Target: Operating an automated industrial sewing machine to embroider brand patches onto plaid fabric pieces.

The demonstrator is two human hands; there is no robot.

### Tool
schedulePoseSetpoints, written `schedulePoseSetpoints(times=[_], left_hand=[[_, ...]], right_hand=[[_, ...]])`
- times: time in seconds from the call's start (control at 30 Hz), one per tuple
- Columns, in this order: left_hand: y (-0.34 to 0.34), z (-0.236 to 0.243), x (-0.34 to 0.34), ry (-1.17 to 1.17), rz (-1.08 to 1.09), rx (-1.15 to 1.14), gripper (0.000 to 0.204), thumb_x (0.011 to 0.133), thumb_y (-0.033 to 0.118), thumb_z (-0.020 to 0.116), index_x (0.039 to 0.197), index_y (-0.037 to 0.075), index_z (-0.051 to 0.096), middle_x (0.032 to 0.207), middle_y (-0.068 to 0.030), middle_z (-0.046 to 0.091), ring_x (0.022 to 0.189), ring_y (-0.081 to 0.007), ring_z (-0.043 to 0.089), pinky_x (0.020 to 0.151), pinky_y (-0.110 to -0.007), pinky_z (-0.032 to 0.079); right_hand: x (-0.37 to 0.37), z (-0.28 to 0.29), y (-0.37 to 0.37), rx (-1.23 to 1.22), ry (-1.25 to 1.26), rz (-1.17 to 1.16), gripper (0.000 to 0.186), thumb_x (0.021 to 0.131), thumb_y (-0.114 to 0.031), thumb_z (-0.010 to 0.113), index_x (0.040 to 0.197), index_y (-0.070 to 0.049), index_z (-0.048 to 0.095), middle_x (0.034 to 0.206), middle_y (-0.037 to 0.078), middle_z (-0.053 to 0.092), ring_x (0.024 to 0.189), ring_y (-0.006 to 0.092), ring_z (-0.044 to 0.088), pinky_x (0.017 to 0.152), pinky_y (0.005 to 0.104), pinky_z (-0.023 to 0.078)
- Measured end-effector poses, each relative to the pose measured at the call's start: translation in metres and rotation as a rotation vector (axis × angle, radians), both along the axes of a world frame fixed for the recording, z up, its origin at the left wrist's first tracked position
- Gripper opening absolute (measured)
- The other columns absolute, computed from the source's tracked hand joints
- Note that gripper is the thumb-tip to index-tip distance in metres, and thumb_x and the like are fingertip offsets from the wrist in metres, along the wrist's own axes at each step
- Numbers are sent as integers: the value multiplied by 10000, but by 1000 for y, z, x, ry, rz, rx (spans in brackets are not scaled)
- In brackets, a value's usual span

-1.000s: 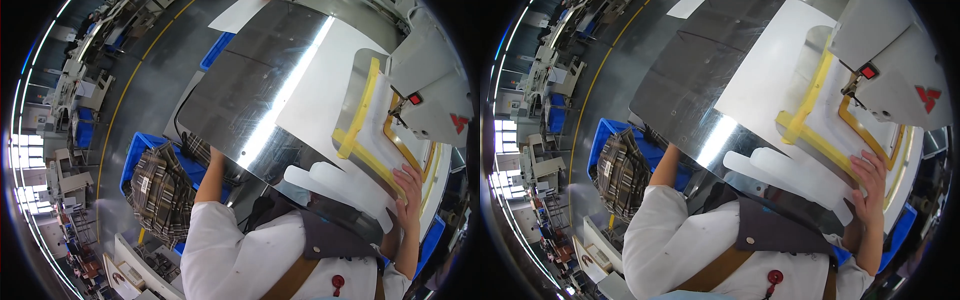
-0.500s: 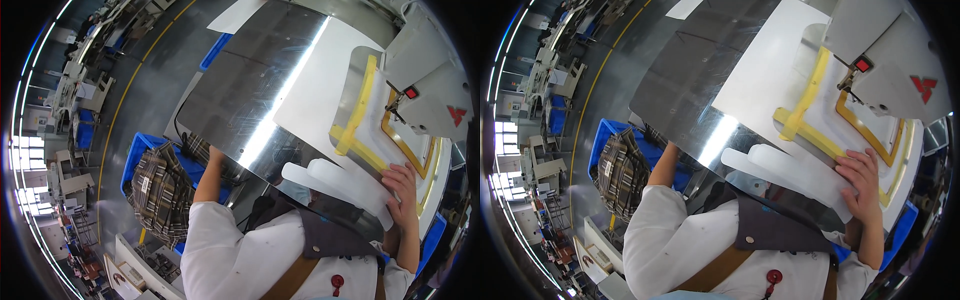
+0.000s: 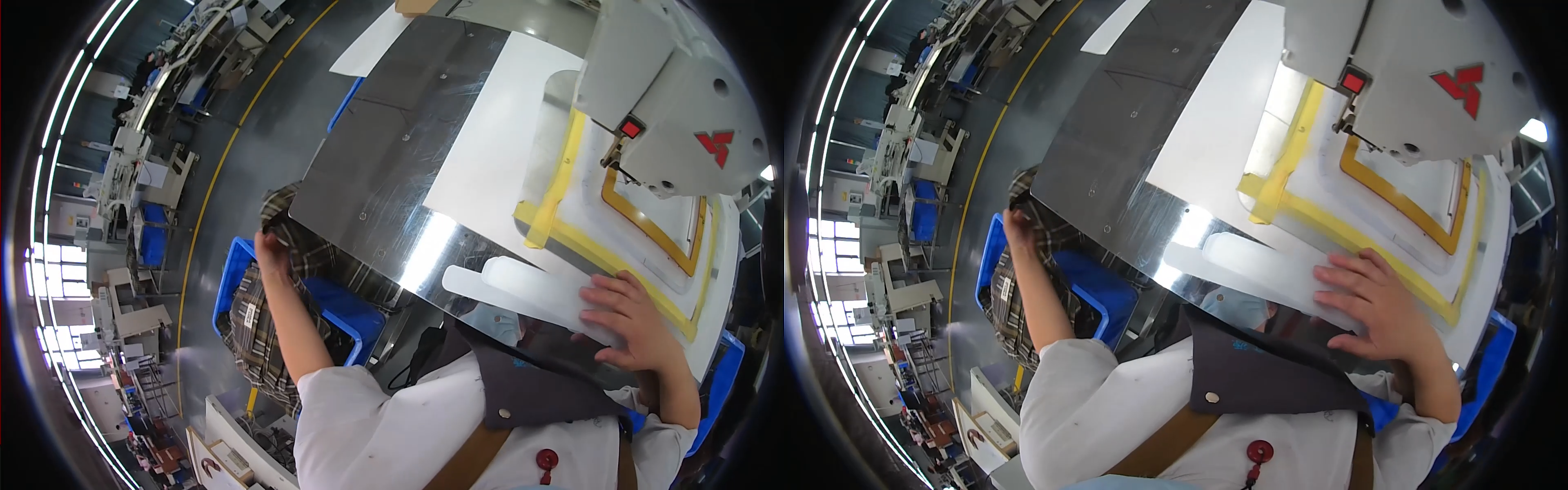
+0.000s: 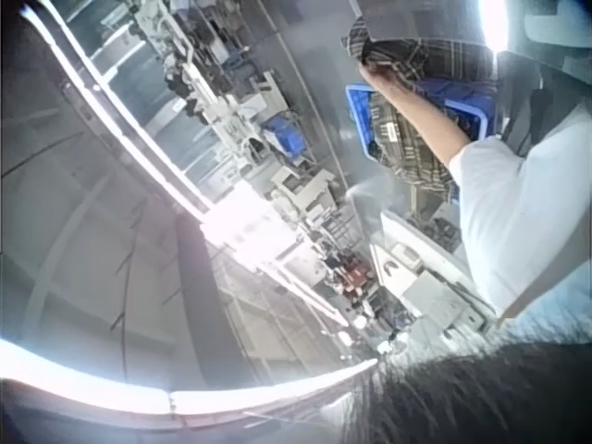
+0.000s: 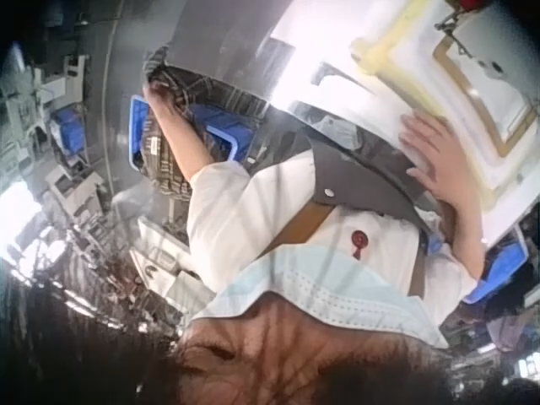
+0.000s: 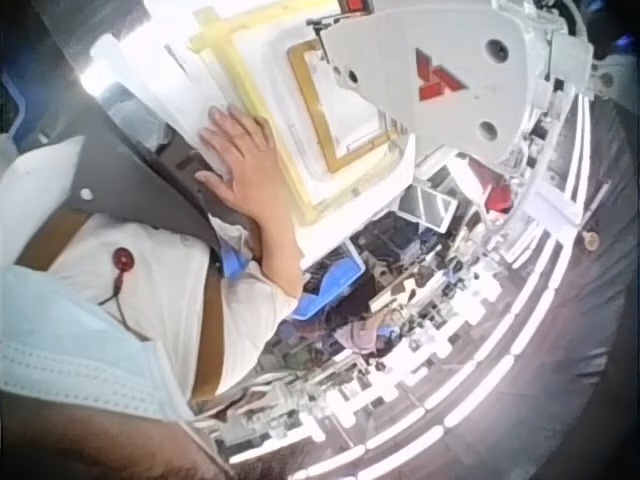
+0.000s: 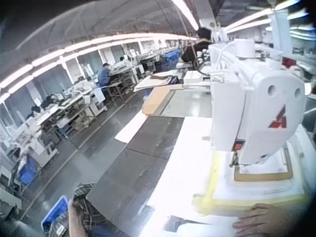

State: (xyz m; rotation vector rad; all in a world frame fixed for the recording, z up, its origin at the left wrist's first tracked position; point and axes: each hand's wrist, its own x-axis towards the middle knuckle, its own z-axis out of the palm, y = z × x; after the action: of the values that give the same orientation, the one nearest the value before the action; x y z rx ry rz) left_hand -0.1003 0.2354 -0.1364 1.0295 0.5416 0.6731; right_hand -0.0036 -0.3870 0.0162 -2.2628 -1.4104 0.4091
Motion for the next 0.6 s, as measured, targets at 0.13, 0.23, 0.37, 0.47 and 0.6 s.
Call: schedulePoseSetpoints(times=[0.13,0.23,0.37,0.47,0.6], left_hand=[[-76,136,36,2,-509,222,447,856,342,601,1146,1,592,1023,-89,660,931,-217,646,824,-331,522],[-151,150,95,28,-894,446,307,811,248,699,1010,32,613,912,-18,628,789,-84,583,708,-233,476],[-242,144,149,341,-1199,706,124,885,117,606,964,22,602,842,0,601,779,-65,560,677,-217,461],[-263,166,163,497,-1240,905,185,876,159,639,965,4,593,837,-44,616,809,-129,611,708,-264,488],[-260,165,195,77,-642,1840,363,745,258,792,953,29,603,951,-130,664,869,-292,640,787,-367,500]], right_hand=[[1,1,8,15,-17,46,491,780,-419,711,1179,-155,603,1362,67,522,1290,294,452,1063,506,310],[2,-4,11,39,-26,50,486,772,-383,729,1180,-152,604,1355,67,527,1294,283,451,1054,498,326],[-1,-4,11,92,6,52,442,800,-362,713,1168,-141,605,1358,66,524,1293,265,453,1054,482,336],[0,0,4,84,-15,-16,399,825,-327,695,1163,-135,602,1347,69,527,1282,256,462,1055,470,342],[21,-1,20,137,-216,-100,364,858,-234,647,1201,-133,580,1340,66,523,1269,228,468,1049,444,364]])
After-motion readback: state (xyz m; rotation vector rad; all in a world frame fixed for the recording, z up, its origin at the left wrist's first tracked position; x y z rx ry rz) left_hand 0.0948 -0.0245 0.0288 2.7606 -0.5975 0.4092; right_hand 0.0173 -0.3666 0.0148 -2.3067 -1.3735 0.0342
